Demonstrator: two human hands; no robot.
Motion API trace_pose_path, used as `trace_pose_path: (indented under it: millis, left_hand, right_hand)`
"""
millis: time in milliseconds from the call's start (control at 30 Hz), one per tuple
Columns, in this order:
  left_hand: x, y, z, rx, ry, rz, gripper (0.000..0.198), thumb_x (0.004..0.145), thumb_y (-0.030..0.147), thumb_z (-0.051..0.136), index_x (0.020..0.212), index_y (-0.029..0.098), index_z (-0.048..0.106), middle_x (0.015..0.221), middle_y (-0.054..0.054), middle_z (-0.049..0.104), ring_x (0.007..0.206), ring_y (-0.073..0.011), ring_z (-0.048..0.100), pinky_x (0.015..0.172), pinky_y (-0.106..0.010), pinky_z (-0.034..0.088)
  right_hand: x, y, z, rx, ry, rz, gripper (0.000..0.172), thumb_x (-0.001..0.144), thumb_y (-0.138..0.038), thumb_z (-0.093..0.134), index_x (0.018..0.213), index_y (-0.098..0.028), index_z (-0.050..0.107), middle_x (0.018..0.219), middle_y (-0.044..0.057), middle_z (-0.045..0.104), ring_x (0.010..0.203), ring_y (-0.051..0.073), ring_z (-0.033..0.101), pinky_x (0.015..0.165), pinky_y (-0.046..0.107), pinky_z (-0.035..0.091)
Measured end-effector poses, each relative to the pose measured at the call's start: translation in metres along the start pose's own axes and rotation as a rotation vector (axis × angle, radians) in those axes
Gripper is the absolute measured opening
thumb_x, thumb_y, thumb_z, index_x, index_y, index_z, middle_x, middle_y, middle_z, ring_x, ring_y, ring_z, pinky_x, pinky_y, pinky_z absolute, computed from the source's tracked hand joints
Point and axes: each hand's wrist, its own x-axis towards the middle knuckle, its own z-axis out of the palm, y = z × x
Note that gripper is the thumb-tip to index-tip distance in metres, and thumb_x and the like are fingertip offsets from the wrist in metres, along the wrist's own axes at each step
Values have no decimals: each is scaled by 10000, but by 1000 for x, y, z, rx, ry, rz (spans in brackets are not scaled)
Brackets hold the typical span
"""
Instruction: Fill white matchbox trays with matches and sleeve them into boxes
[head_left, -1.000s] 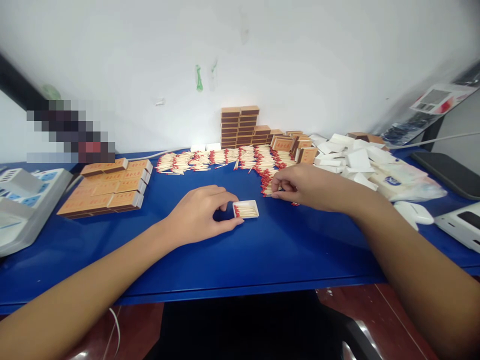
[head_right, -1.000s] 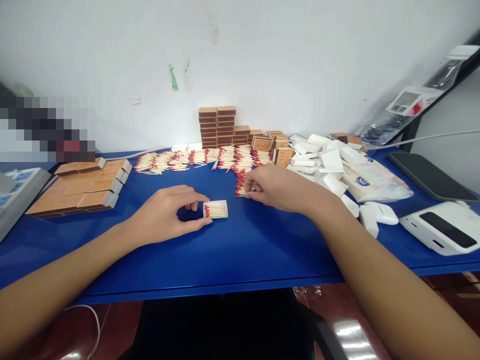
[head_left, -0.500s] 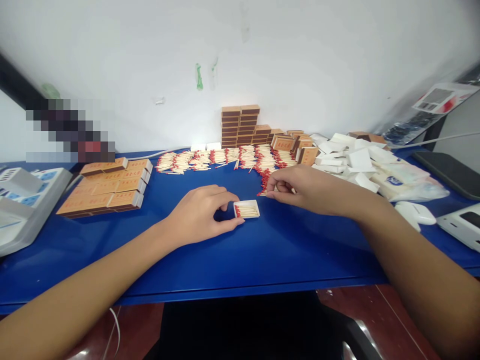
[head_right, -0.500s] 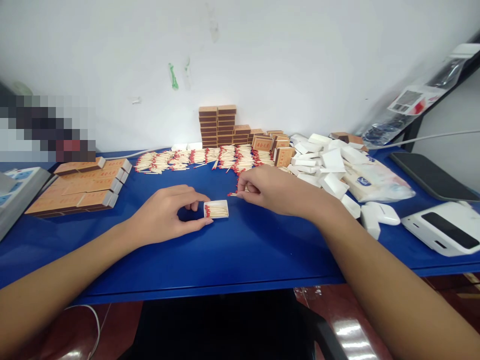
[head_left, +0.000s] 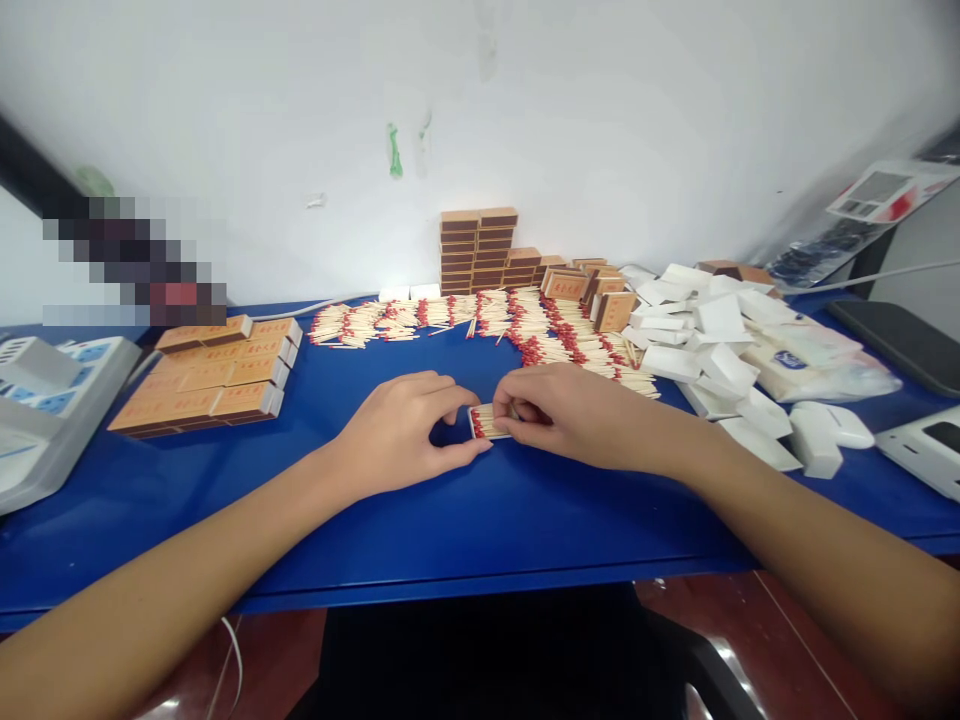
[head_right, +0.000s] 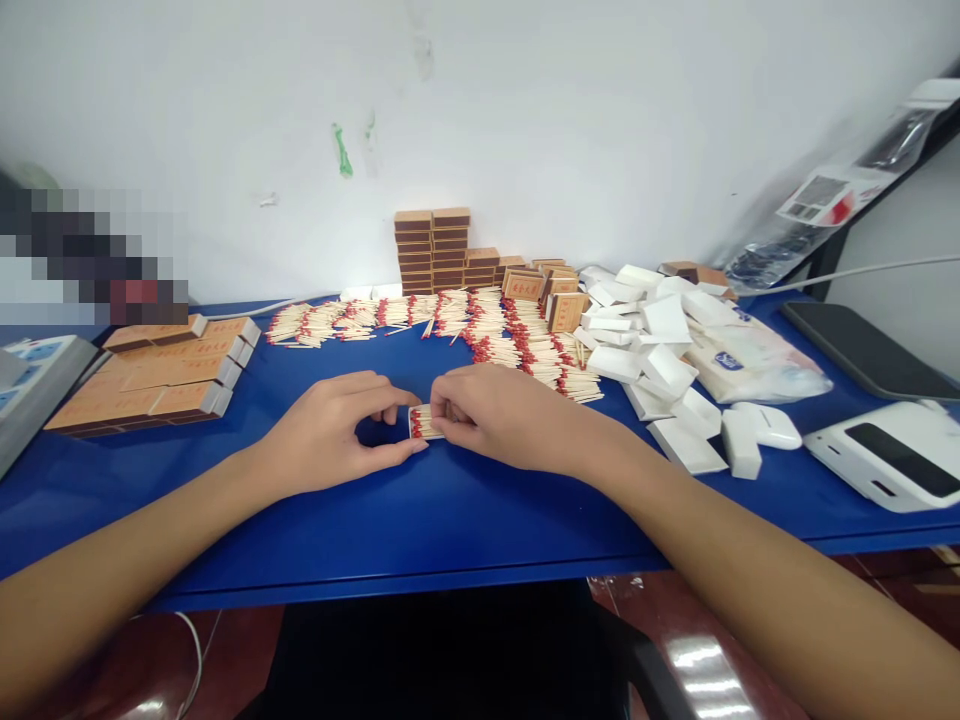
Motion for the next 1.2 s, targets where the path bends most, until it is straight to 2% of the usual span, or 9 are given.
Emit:
trace_pose_path:
  millis: [400, 500, 600, 733, 867, 1033, 1200]
  left_hand:
    - [-1, -2, 0, -16, 5, 8, 268, 957, 393, 805, 1140, 199, 781, 850, 5, 681, 782, -168, 642, 714, -294, 473]
    - [-1, -2, -1, -17, 4, -3, 268, 956, 395, 806, 1144, 205, 785, 848, 6, 680, 783, -169, 645, 709, -297, 470]
    - [-1, -2, -2, -12, 0, -15, 286, 957, 405, 805, 1155, 200, 786, 850, 5, 683, 784, -170, 648, 711, -303, 474]
    - [-1, -2, -4, -14, -4, -21, 284, 960, 403, 803, 1156, 198, 789, 839, 7, 680, 778, -166, 648, 708, -300, 476]
    - [-2, -2, -5, -11, -9, -26, 289, 956, 405, 805, 1160, 201, 793, 843, 4, 682, 782, -171, 652, 700, -300, 471]
    - [-3, -1, -6, -13, -7, -25, 272, 956, 397, 803, 1147, 205, 794, 841, 3, 680, 782, -172, 653, 697, -298, 465]
    - [-2, -2, -5, -21, -12, -30, 275, 953, 390, 806, 1156, 204, 793, 838, 4, 677, 781, -171, 648, 697, -295, 463]
  right_hand:
    - [-3, 10, -8, 5, -30, 17, 171, 1004, -334, 617, 874, -233, 664, 759, -10, 636, 669, 162, 535, 632, 319, 350]
    - [-4, 18, -16, 8, 65, 12, 187, 993, -365, 635, 870, -236, 690, 697, -24, 600, 629, 156, 527, 621, 315, 350]
    - [-5, 31, -29, -77, 164, 90, 199, 977, -351, 638, 836, -231, 711, 633, -23, 587, 600, 161, 530, 619, 323, 351]
    - [-5, 45, -36, -179, 72, 198, 118, 920, -269, 659, 846, -231, 743, 671, -4, 667, 623, 174, 573, 612, 325, 361]
    - [-3, 48, -31, -144, -17, 243, 91, 920, -246, 664, 877, -230, 742, 698, 2, 710, 623, 176, 603, 608, 321, 377]
    - [-2, 45, -29, -105, -61, 292, 92, 952, -270, 659, 928, -233, 740, 682, -5, 712, 596, 176, 616, 600, 322, 388]
    - [-1, 47, -28, -133, -49, 262, 104, 957, -285, 648, 926, -227, 729, 725, 13, 714, 643, 186, 609, 617, 325, 387]
